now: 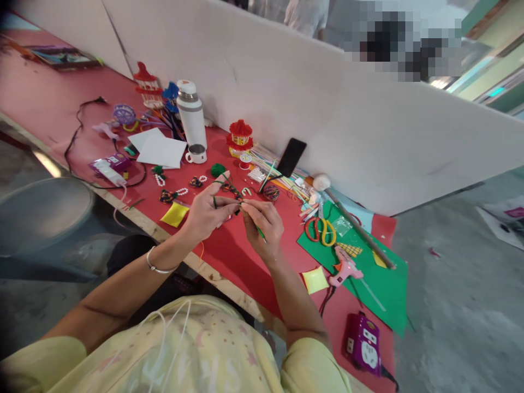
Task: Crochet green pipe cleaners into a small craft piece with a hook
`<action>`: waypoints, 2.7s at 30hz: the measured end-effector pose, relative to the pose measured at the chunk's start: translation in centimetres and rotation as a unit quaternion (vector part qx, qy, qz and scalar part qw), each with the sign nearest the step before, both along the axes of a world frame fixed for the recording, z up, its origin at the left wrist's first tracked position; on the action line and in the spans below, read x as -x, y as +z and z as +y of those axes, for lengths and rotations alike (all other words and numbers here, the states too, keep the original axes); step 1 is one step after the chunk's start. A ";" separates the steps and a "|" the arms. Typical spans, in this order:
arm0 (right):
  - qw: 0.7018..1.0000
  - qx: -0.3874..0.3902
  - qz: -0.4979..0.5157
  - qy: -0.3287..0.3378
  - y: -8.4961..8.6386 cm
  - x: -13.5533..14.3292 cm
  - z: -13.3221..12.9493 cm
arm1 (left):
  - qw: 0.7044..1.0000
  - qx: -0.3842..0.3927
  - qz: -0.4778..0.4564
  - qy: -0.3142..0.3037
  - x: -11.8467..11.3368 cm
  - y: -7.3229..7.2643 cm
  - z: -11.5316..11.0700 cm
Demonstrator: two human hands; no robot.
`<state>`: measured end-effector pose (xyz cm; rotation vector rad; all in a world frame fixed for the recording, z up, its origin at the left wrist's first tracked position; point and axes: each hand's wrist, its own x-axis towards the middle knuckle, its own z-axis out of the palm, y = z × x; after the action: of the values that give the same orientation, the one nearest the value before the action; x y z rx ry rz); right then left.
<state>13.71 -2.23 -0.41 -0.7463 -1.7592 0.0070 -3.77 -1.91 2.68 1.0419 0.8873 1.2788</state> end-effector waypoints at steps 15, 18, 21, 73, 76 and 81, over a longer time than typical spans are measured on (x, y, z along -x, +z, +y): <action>0.988 0.002 0.150 0.043 -2.0 -0.1 1.4 | 0.970 0.123 -0.179 -0.107 -0.9 0.6 0.5; 0.965 0.132 0.191 0.123 -2.5 -0.8 2.3 | 0.971 0.125 -0.148 -0.142 0.4 1.1 1.1; 0.926 0.221 0.240 0.191 -2.9 -0.8 3.0 | 0.979 0.096 -0.110 -0.142 1.3 1.5 1.3; 0.898 0.275 0.316 0.136 -1.7 0.1 1.9 | 0.999 0.010 -0.033 -0.006 0.1 0.4 1.3; 0.850 0.339 0.361 0.180 -1.6 -0.2 2.4 | 0.998 0.033 -0.027 -0.036 0.6 0.9 1.2; 0.824 0.389 0.348 0.221 -1.5 -1.3 2.9 | 0.998 0.028 0.002 -0.054 1.0 1.0 1.3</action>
<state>15.01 0.70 -1.90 -0.7387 -1.1239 1.2299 -4.76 -0.63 3.65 1.0361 0.8538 1.1556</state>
